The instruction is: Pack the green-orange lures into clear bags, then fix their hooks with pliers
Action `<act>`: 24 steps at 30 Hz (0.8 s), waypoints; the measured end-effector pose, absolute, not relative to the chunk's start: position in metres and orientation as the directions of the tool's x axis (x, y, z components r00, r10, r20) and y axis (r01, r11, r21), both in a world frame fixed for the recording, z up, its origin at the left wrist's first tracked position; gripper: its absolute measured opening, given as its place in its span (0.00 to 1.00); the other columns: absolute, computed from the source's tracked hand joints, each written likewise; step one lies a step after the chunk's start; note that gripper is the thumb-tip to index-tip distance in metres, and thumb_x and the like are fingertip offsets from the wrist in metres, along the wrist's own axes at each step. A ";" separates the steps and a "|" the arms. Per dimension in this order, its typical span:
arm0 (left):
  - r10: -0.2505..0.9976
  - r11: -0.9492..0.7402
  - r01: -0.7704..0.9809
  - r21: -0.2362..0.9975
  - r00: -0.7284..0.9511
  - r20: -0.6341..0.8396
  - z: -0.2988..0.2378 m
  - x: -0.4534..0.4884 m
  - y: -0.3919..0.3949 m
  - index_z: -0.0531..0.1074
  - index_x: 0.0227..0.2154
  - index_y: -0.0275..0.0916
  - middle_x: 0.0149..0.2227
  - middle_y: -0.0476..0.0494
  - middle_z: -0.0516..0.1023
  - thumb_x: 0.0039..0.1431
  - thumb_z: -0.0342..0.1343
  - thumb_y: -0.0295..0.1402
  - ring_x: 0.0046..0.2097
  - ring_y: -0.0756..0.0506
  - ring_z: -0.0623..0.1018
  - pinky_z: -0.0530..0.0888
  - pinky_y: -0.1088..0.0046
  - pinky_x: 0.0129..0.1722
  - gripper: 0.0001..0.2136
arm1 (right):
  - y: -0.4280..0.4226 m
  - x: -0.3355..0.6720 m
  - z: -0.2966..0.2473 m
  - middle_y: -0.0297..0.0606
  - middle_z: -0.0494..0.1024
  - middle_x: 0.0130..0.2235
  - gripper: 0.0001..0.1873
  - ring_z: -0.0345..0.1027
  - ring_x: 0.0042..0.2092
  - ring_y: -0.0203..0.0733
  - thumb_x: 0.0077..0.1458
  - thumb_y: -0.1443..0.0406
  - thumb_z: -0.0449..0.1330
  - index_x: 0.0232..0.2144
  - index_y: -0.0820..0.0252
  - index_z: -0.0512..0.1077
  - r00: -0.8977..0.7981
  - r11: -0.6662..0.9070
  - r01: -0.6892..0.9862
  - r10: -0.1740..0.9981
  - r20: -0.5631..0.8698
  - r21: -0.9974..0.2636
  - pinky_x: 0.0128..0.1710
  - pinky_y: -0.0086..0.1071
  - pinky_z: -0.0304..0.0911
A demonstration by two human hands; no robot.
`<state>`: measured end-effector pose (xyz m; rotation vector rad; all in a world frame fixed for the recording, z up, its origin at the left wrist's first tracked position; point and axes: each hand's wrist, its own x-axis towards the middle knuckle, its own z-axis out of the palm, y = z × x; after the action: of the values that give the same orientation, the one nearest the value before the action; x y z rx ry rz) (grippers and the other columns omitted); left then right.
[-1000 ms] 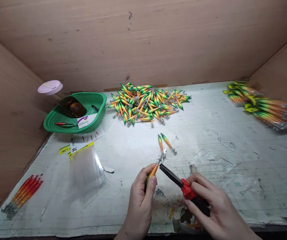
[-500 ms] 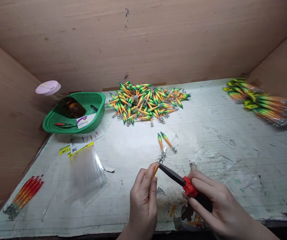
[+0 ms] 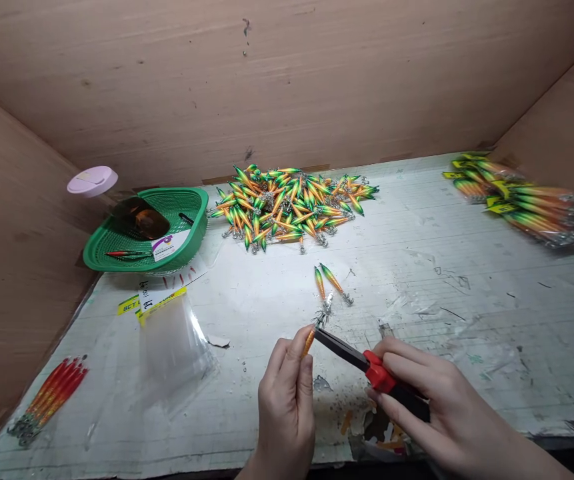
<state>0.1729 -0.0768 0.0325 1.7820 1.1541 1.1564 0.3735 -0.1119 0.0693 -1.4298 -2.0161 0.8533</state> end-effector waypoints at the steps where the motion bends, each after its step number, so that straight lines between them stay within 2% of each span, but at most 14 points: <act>1: 0.925 -0.370 0.306 0.877 0.206 0.319 0.032 0.173 -0.077 0.68 0.58 0.47 0.39 0.46 0.75 0.65 0.47 0.21 0.38 0.51 0.76 0.73 0.80 0.39 0.22 | -0.112 0.374 0.070 0.35 0.70 0.31 0.08 0.68 0.32 0.36 0.62 0.70 0.51 0.29 0.58 0.65 -0.311 0.251 0.626 0.949 0.058 -0.738 0.31 0.28 0.65; 5: 0.915 -0.398 0.323 0.859 0.202 0.348 0.027 0.173 -0.081 0.66 0.60 0.48 0.48 0.43 0.77 0.65 0.47 0.21 0.47 0.48 0.77 0.73 0.78 0.45 0.24 | -0.110 0.373 0.072 0.35 0.70 0.29 0.08 0.66 0.29 0.35 0.60 0.70 0.51 0.29 0.58 0.64 -0.335 0.291 0.633 0.938 0.085 -0.717 0.28 0.27 0.64; 9: 0.943 -0.325 0.285 0.902 0.177 0.283 0.026 0.171 -0.085 0.68 0.59 0.51 0.51 0.45 0.78 0.66 0.48 0.24 0.52 0.48 0.76 0.72 0.76 0.50 0.22 | -0.108 0.372 0.073 0.34 0.69 0.28 0.08 0.66 0.29 0.34 0.60 0.71 0.51 0.29 0.58 0.64 -0.336 0.320 0.606 0.933 0.130 -0.729 0.27 0.25 0.63; 12: 0.976 -0.174 0.191 0.966 0.165 0.143 0.025 0.168 -0.086 0.72 0.55 0.51 0.52 0.45 0.78 0.67 0.50 0.30 0.54 0.47 0.75 0.70 0.74 0.55 0.17 | -0.106 0.373 0.072 0.34 0.69 0.27 0.07 0.66 0.28 0.34 0.58 0.71 0.52 0.29 0.58 0.64 -0.332 0.343 0.581 0.928 0.169 -0.739 0.27 0.25 0.63; 15: 0.986 0.069 0.001 0.998 0.150 -0.068 0.023 0.165 -0.086 0.76 0.52 0.49 0.53 0.43 0.78 0.66 0.52 0.39 0.56 0.44 0.74 0.69 0.69 0.58 0.15 | -0.106 0.375 0.072 0.33 0.69 0.27 0.07 0.65 0.27 0.34 0.57 0.71 0.53 0.28 0.58 0.64 -0.343 0.330 0.549 0.927 0.153 -0.768 0.27 0.25 0.62; 19: 0.943 0.318 -0.180 0.931 0.163 -0.290 0.022 0.167 -0.088 0.77 0.50 0.45 0.53 0.41 0.77 0.61 0.56 0.46 0.55 0.42 0.74 0.71 0.69 0.54 0.18 | -0.107 0.377 0.072 0.32 0.68 0.26 0.07 0.63 0.27 0.33 0.57 0.71 0.54 0.27 0.58 0.63 -0.343 0.296 0.535 0.932 0.116 -0.792 0.26 0.24 0.60; 22: 0.934 0.334 -0.147 0.931 0.181 -0.307 0.026 0.170 -0.086 0.76 0.51 0.42 0.44 0.40 0.78 0.62 0.56 0.45 0.46 0.46 0.76 0.73 0.73 0.46 0.19 | -0.108 0.381 0.070 0.33 0.70 0.28 0.07 0.66 0.29 0.35 0.58 0.69 0.55 0.28 0.58 0.65 -0.334 0.259 0.545 0.940 0.076 -0.797 0.29 0.25 0.62; 24: 0.952 0.256 -0.044 0.966 0.185 -0.244 0.028 0.169 -0.075 0.74 0.51 0.40 0.36 0.43 0.76 0.65 0.51 0.44 0.38 0.48 0.75 0.74 0.74 0.40 0.17 | -0.109 0.384 0.065 0.36 0.72 0.32 0.06 0.69 0.34 0.37 0.60 0.68 0.56 0.29 0.57 0.67 -0.329 0.216 0.552 0.944 0.028 -0.806 0.33 0.27 0.65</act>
<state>0.1691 -0.0753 0.0283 1.0543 1.1394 0.9265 0.3845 -0.1089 0.0645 -1.3775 -1.9677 0.9721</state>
